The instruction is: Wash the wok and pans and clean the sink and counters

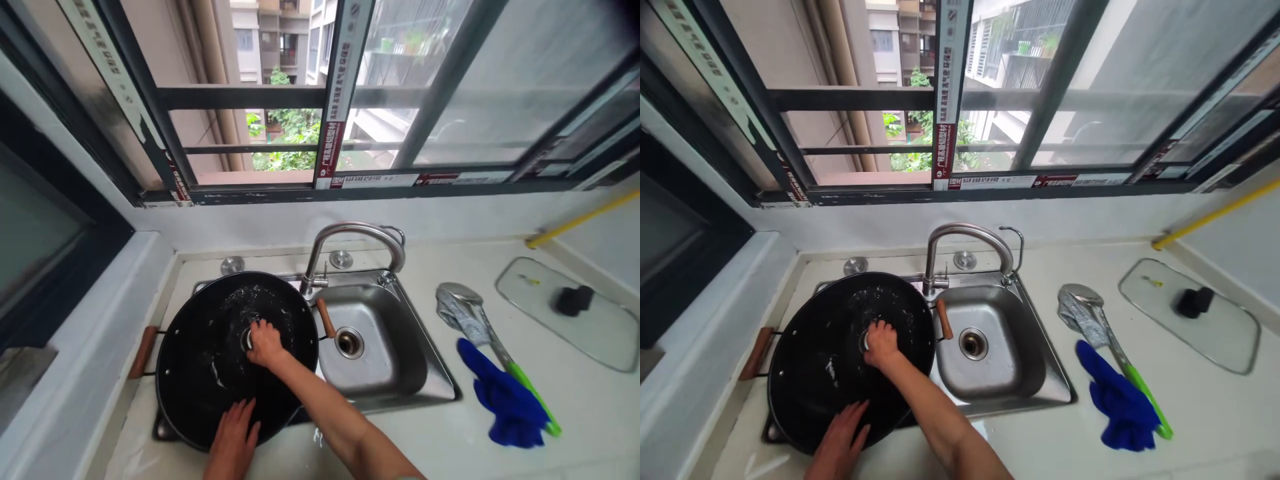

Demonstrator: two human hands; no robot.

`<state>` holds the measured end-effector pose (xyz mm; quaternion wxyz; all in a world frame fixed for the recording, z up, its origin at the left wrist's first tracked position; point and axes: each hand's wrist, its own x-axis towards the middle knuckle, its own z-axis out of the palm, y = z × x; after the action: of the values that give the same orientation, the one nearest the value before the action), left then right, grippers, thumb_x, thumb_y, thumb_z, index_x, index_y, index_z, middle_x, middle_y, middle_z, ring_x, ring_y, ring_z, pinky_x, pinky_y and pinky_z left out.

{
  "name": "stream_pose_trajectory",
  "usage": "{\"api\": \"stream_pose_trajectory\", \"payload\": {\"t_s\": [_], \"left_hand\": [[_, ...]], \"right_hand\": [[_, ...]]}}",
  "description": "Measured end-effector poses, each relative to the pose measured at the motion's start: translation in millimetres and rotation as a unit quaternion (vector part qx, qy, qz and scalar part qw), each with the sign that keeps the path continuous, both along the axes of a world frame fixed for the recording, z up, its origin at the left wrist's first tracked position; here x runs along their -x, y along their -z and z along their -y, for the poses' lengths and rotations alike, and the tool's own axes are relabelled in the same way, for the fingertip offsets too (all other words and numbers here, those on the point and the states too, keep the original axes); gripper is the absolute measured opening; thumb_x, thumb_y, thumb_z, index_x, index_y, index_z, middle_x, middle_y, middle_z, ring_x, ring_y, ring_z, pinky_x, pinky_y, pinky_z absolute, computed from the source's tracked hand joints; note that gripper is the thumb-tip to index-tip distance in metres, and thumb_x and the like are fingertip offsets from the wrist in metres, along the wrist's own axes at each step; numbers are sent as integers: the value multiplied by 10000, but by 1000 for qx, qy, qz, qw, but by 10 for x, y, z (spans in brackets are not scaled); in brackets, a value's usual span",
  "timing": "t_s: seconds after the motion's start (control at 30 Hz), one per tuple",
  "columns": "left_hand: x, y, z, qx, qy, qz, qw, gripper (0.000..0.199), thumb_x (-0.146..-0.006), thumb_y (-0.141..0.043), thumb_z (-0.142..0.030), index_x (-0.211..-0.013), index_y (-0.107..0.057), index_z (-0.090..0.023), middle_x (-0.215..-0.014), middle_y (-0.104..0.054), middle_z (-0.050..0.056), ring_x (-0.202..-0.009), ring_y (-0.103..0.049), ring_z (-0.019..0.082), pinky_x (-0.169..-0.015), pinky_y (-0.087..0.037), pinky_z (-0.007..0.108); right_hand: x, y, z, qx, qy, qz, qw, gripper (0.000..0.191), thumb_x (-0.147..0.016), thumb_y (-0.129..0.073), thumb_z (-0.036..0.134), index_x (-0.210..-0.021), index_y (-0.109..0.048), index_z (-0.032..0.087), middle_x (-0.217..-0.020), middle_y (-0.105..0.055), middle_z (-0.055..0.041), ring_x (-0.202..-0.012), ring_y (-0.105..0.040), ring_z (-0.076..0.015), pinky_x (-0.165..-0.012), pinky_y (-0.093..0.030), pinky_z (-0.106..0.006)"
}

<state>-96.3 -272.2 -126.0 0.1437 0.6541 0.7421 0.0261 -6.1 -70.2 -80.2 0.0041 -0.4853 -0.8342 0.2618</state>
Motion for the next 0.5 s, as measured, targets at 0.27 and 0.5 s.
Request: {"api": "stream_pose_trajectory", "payload": {"t_s": [0.27,0.5], "left_hand": [[48,101,185,-69,38,-19,997,436,-925,-426,-372,-1293,-615,-235,-1319,-646,106,-1254,-574,288,-1068,-457,525],[27,132,151,-111,62,5,992,447,-911,-445,-400,-1257,-645,-203,-1273,-672,129,-1198,-614,314,-1015,-509,514]], "right_hand": [[236,219,6,22,-4,33,999,646,-620,-790,167,-1207,-543,62,-1234,-543,-279,-1131,-556,-367,-829,-493,-466],[284,-551,91,-61,-106,-91,988,659,-647,-787,447,-1180,-549,141,-1174,-589,-143,-1034,-603,-288,-860,-508,-405]]}}
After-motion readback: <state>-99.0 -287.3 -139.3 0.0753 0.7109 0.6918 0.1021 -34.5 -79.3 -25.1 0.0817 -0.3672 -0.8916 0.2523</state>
